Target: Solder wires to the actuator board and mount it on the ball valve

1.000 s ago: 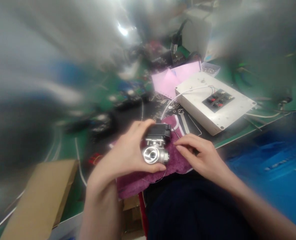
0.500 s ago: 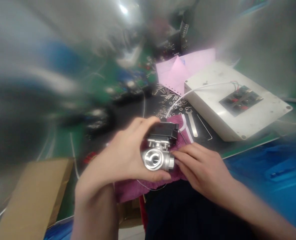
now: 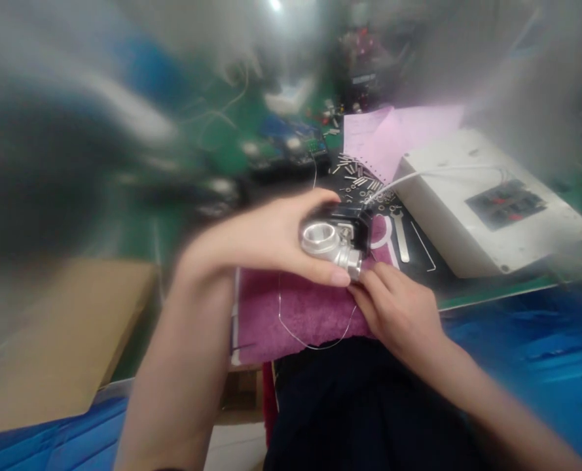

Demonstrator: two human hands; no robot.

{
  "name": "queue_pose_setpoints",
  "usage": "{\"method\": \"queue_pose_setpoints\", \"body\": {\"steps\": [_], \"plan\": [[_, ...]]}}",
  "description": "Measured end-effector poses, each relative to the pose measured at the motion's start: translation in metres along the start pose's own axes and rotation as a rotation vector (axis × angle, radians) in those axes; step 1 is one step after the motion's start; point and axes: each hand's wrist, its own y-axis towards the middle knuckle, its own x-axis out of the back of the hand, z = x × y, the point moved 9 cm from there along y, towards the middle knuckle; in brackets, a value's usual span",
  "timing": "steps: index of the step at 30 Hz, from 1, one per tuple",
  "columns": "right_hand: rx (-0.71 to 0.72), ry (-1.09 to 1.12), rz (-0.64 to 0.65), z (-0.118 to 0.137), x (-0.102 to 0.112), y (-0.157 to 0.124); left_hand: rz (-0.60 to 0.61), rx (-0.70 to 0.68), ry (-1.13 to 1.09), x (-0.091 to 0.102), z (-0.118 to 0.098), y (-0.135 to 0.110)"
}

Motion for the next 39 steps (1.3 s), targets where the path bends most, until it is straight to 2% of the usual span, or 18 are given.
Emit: {"method": "queue_pose_setpoints", "body": {"steps": [5, 12, 15, 18, 22, 24, 28, 30, 32, 35, 39], "plan": [[-0.043, 0.065, 0.038, -0.004, 0.002, 0.001, -0.025, -0.006, -0.065, -0.001, 0.005, -0.004], [-0.134, 0.382, 0.078, -0.029, 0.014, 0.002, -0.100, -0.086, 0.009, -0.007, -0.006, -0.007], [-0.068, 0.364, 0.069, -0.027, 0.020, 0.007, -0.111, -0.075, 0.029, -0.008, -0.003, -0.007], [0.056, 0.205, 0.107, -0.016, 0.016, 0.013, -0.107, -0.074, 0.032, -0.009, -0.001, -0.007], [0.141, 0.064, 0.132, -0.012, 0.013, 0.018, -0.087, -0.066, 0.057, -0.009, -0.001, -0.008], [0.133, 0.118, 0.120, -0.018, 0.019, 0.019, -0.070, -0.051, 0.068, -0.010, -0.001, -0.008], [0.018, 0.290, 0.031, -0.038, 0.042, 0.020, -0.053, -0.040, 0.076, -0.011, -0.001, -0.008], [0.012, 0.319, 0.008, -0.039, 0.047, 0.020, -0.053, -0.043, 0.077, -0.011, 0.000, -0.008], [0.066, 0.308, 0.036, -0.030, 0.043, 0.021, -0.054, -0.048, 0.082, -0.011, 0.001, -0.008], [0.162, 0.152, 0.099, -0.014, 0.026, 0.021, -0.060, -0.056, 0.090, -0.012, 0.001, -0.008], [0.194, 0.011, 0.085, -0.007, 0.013, 0.019, -0.074, -0.062, 0.095, -0.014, -0.003, -0.009]]}}
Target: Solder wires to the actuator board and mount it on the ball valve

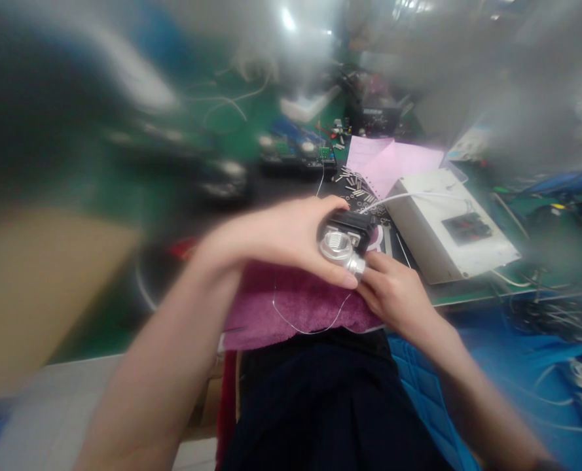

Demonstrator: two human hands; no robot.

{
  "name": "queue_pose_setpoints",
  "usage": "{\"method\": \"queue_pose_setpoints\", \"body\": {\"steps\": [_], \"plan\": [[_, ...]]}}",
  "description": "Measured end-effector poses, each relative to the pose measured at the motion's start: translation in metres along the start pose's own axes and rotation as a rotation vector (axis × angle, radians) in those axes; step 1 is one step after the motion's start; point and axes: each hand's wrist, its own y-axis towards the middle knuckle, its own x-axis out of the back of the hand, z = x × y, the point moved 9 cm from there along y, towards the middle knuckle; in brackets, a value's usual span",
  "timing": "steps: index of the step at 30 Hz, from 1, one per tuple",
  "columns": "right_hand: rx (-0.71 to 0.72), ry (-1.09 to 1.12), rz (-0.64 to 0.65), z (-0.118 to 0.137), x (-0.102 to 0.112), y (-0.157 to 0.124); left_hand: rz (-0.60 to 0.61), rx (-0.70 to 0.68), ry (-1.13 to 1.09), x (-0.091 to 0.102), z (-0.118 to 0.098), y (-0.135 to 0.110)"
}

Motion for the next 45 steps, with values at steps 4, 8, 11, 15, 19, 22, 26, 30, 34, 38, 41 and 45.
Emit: {"method": "queue_pose_setpoints", "body": {"steps": [4, 8, 11, 15, 19, 22, 26, 30, 34, 38, 41, 45], "plan": [[0.015, 0.003, -0.043, 0.002, 0.001, -0.005, -0.010, -0.003, 0.028, -0.001, -0.008, -0.002], [0.006, 0.020, -0.063, 0.003, 0.003, -0.011, -0.029, 0.025, 0.088, -0.003, -0.016, -0.007], [-0.016, 0.068, -0.085, 0.001, 0.006, -0.016, -0.046, 0.046, 0.132, -0.007, -0.021, -0.011], [-0.161, 0.299, -0.164, -0.014, 0.023, -0.025, -0.075, 0.058, 0.153, -0.010, -0.024, -0.014], [-0.315, 0.456, -0.238, -0.025, 0.044, -0.032, -0.091, 0.058, 0.167, -0.012, -0.024, -0.014], [-0.333, 0.521, -0.258, -0.020, 0.053, -0.027, -0.095, 0.065, 0.178, -0.013, -0.023, -0.014], [-0.294, 0.519, -0.286, -0.011, 0.050, -0.013, -0.100, 0.057, 0.190, -0.014, -0.023, -0.015], [-0.196, 0.452, -0.329, -0.001, 0.047, -0.002, -0.100, 0.050, 0.199, -0.015, -0.023, -0.016], [-0.138, 0.391, -0.327, 0.003, 0.050, 0.003, -0.084, 0.059, 0.181, -0.015, -0.023, -0.016], [-0.078, 0.346, -0.266, 0.003, 0.056, 0.007, -0.086, 0.063, 0.179, -0.014, -0.023, -0.015], [-0.021, 0.299, -0.206, 0.003, 0.057, 0.010, -0.087, 0.066, 0.177, -0.015, -0.022, -0.015], [0.065, 0.278, -0.159, 0.003, 0.056, 0.012, -0.088, 0.064, 0.172, -0.015, -0.022, -0.015]]}}
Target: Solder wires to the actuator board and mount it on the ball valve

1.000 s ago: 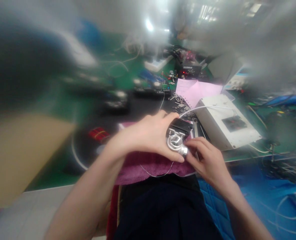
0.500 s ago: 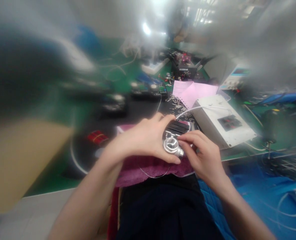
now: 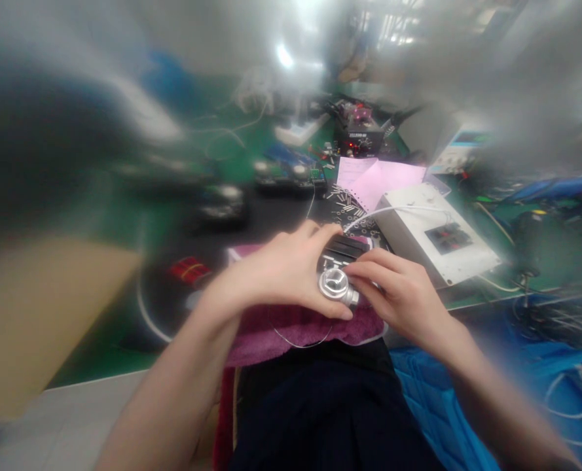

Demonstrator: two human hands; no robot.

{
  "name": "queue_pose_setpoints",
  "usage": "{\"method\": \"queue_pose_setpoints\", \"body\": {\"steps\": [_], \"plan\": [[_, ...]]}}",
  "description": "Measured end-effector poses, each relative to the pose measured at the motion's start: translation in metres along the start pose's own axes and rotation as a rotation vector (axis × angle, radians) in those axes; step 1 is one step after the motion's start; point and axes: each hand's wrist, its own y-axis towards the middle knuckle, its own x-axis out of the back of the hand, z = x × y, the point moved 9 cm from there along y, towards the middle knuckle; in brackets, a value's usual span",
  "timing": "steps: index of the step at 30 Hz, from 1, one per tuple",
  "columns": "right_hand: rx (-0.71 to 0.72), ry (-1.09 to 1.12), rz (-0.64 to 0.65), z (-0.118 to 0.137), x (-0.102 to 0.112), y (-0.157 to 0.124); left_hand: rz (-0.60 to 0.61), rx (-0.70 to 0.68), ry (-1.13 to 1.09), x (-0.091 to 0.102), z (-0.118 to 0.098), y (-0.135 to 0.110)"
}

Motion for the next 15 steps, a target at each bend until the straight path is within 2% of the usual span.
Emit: {"method": "queue_pose_setpoints", "body": {"steps": [15], "plan": [[0.204, -0.168, 0.116, 0.0026, 0.0044, 0.0044, 0.020, 0.004, 0.005, 0.0006, -0.0006, 0.0007]]}}
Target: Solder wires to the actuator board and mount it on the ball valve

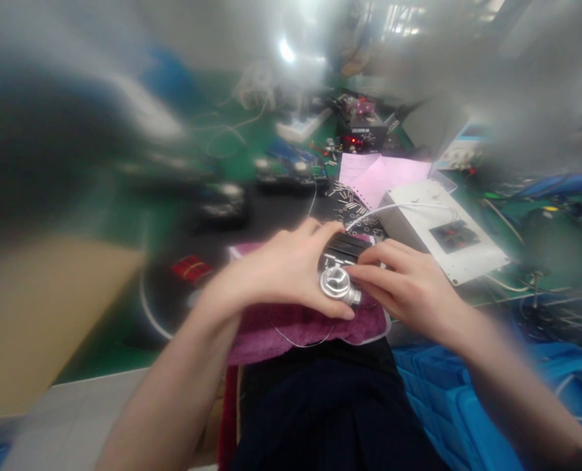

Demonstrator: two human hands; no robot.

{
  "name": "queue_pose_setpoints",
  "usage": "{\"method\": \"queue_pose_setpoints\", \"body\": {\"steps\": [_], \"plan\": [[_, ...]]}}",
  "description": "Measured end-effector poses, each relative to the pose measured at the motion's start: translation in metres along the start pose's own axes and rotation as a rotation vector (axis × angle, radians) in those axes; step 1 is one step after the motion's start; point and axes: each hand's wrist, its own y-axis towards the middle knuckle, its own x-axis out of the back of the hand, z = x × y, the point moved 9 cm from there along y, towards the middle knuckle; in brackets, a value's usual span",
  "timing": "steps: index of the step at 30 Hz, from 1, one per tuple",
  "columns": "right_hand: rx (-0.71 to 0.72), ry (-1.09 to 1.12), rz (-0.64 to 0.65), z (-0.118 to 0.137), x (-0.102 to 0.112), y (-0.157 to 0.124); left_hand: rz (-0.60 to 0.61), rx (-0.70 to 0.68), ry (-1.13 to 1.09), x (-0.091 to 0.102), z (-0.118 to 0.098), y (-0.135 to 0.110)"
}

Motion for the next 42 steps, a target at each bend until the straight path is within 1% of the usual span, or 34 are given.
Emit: {"method": "queue_pose_setpoints", "body": {"steps": [3, 8, 15, 19, 21, 27, 33, 42], "plan": [[0.016, -0.019, 0.013, -0.002, 0.001, 0.005, 0.007, 0.001, -0.001, -0.001, 0.000, 0.000], [0.035, 0.043, 0.009, -0.005, 0.001, 0.011, 0.014, 0.007, -0.005, -0.002, 0.001, 0.001], [0.039, 0.108, 0.059, -0.010, 0.000, 0.011, 0.018, 0.008, 0.000, 0.000, 0.000, 0.000], [0.065, 0.048, 0.070, -0.010, 0.001, 0.011, 0.028, 0.009, 0.001, 0.001, 0.000, 0.001], [0.066, 0.045, 0.066, -0.011, 0.001, 0.012, 0.036, 0.008, 0.004, 0.002, 0.000, 0.002], [0.040, 0.146, 0.054, -0.015, 0.000, 0.012, 0.039, 0.009, 0.012, 0.001, 0.001, 0.003], [0.046, 0.147, 0.041, -0.015, 0.000, 0.008, 0.048, 0.016, 0.000, 0.002, 0.001, 0.003], [0.068, 0.163, 0.016, -0.017, 0.001, 0.010, 0.053, 0.012, 0.007, 0.003, 0.000, 0.005]]}}
